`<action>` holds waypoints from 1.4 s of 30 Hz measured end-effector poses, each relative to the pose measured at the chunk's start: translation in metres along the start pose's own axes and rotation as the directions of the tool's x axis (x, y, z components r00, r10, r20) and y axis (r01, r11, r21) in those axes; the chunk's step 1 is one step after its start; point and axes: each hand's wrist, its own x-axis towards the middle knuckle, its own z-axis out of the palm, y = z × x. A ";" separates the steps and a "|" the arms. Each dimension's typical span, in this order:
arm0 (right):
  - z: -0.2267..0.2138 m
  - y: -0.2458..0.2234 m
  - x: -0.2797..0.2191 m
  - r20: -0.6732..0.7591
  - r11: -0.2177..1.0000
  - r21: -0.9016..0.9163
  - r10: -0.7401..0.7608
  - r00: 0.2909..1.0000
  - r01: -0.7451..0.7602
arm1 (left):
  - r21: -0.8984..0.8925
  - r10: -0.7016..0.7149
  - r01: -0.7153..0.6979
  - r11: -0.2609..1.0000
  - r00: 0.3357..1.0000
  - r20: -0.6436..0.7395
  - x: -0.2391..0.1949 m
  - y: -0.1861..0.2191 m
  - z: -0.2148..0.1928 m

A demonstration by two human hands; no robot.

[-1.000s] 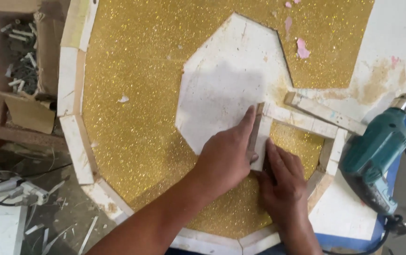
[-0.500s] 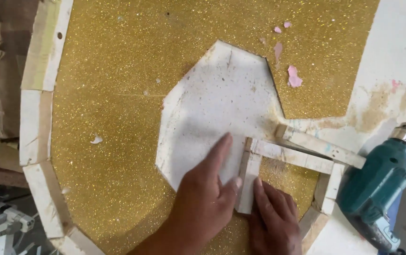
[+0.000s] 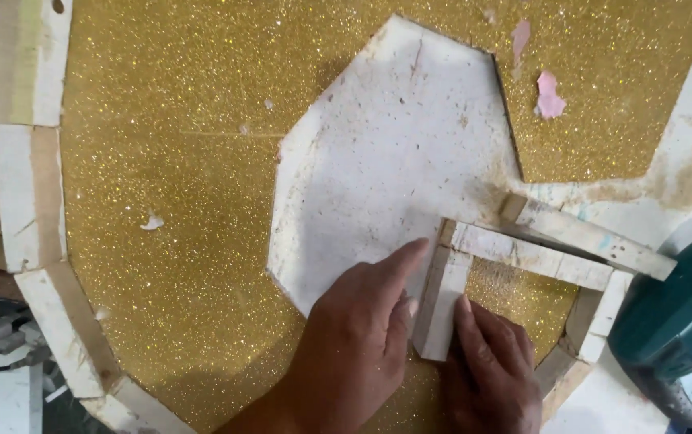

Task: A person uses a hand saw to cut a wooden board that is part of a large letter-shaped sign frame.

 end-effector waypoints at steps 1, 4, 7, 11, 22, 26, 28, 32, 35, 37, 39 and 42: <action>0.000 0.001 0.001 0.002 1.000 0.000 0.004 1.000 -0.004 | -0.001 -0.002 0.002 1.000 1.000 0.004 0.001 0.000 -0.001; 0.000 0.000 0.003 -0.003 1.000 -0.004 -0.030 1.000 0.030 | -0.039 0.037 -0.034 0.999 0.995 0.091 0.002 0.001 -0.003; -0.001 -0.002 0.003 -0.003 1.000 -0.008 -0.029 1.000 0.029 | -0.059 0.060 -0.051 0.997 0.985 0.162 0.004 0.001 -0.002; -0.001 0.001 0.002 0.009 1.000 0.002 -0.020 1.000 0.020 | -0.084 0.040 -0.027 0.996 0.988 0.149 0.007 0.002 -0.002; -0.002 0.005 0.005 0.017 0.997 -0.004 -0.077 0.997 0.077 | -0.043 0.055 -0.050 0.998 0.993 0.103 0.011 -0.003 0.013; -0.005 0.002 0.005 0.036 0.992 0.021 -0.122 0.992 0.121 | -0.010 0.108 -0.107 0.994 0.992 0.067 0.007 -0.010 0.018; -0.007 0.001 0.006 0.050 0.992 0.030 -0.125 0.991 0.124 | 0.013 0.129 -0.130 0.991 0.989 0.069 0.008 -0.011 0.017; -0.006 0.000 0.005 0.018 0.991 0.037 -0.133 0.991 0.132 | 0.005 0.160 -0.161 0.987 0.986 0.046 0.007 -0.013 0.019; -0.006 0.000 0.003 0.018 0.990 0.055 -0.128 0.992 0.127 | 0.020 0.151 -0.152 0.988 0.987 0.050 0.005 -0.014 0.020; -0.006 -0.001 0.004 0.019 0.990 0.063 -0.124 0.992 0.122 | 0.035 0.145 -0.147 0.989 0.988 0.055 0.005 -0.014 0.020; -0.005 -0.002 0.004 -0.004 0.988 0.068 -0.141 0.990 0.141 | 0.027 0.120 -0.122 0.992 0.991 0.061 0.005 -0.014 0.021; -0.005 -0.001 0.003 0.015 0.992 0.067 -0.110 0.994 0.108 | 0.037 0.115 -0.117 0.992 0.992 0.054 0.006 -0.016 0.023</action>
